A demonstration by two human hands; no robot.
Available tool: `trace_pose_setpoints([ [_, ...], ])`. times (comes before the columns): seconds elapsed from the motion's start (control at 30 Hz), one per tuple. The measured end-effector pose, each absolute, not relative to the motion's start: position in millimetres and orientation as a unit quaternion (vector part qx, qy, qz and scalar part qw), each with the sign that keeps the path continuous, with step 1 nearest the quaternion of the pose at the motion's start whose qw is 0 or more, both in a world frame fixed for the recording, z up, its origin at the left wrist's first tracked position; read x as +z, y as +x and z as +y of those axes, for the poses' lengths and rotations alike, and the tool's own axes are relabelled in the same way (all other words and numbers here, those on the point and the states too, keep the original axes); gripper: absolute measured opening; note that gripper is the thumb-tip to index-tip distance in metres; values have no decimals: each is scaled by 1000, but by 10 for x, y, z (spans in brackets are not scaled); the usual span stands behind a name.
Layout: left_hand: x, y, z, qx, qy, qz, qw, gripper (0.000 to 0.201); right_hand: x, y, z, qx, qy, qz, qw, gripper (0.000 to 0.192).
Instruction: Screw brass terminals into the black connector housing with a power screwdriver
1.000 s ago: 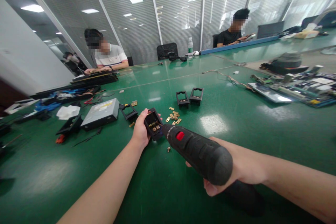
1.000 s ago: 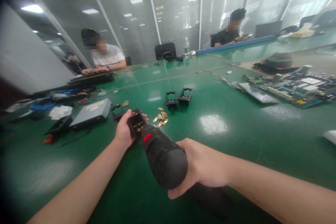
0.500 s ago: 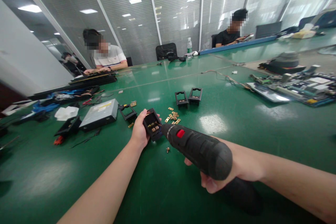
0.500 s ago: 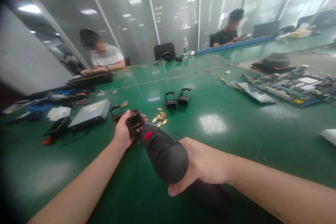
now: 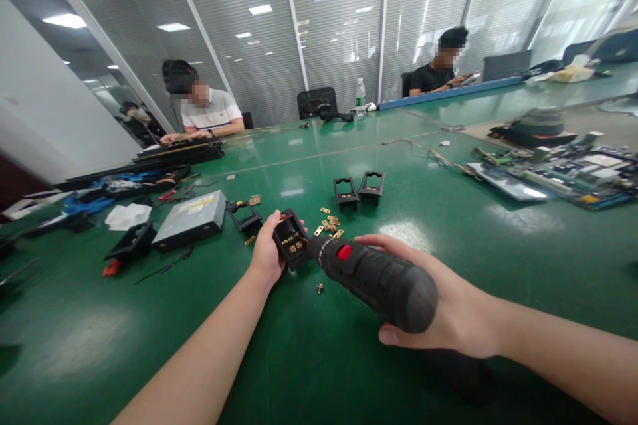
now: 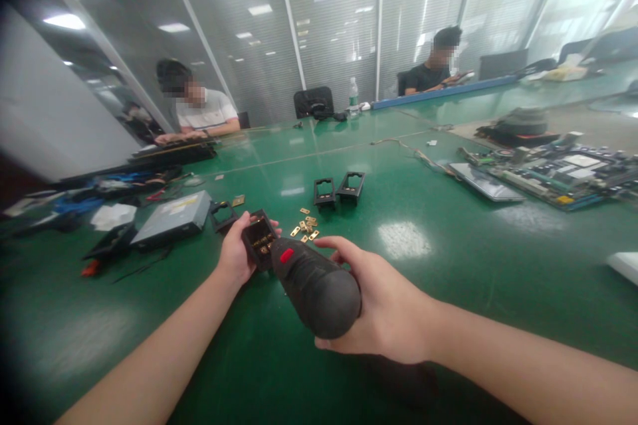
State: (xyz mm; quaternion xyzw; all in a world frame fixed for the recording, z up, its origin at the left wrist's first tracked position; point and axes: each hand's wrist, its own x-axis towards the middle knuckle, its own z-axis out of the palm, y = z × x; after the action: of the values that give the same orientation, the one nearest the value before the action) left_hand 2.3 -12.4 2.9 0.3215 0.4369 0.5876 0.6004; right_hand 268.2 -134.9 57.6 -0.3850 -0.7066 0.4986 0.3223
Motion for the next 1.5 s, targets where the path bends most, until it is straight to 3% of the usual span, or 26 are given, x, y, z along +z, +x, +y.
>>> trace_pose_setpoints([
  [0.07, 36, 21, -118, 592, 313, 437, 600, 29, 573, 2701, -1359, 439, -418, -724, 330, 96],
  [0.33, 32, 22, -105, 598, 305, 440, 596, 28, 513, 2768, -1319, 292, -387, -787, 381, 66],
  [0.53, 6, 18, -96, 606, 313, 436, 587, 27, 419, 2722, -1351, 146, -340, -767, 524, 103],
  [0.6, 6, 17, -94, 606, 313, 436, 587, 27, 426, 2720, -1364, 99, -276, -778, 555, 103],
  [0.7, 8, 14, -93, 605, 317, 432, 589, 27, 482, 2741, -1378, 39, -201, -833, 513, 90],
  [0.77, 7, 12, -94, 605, 321, 429, 589, 28, 530, 2758, -1378, 7, -175, -865, 470, 70],
  [0.9, 9, 12, -102, 601, 325, 427, 592, 29, 583, 2772, -1364, -10, -164, -873, 459, 43],
  [1.5, 27, 26, -110, 602, 320, 429, 593, 26, 557, 2745, -1378, 16, -156, -871, 465, 53],
])
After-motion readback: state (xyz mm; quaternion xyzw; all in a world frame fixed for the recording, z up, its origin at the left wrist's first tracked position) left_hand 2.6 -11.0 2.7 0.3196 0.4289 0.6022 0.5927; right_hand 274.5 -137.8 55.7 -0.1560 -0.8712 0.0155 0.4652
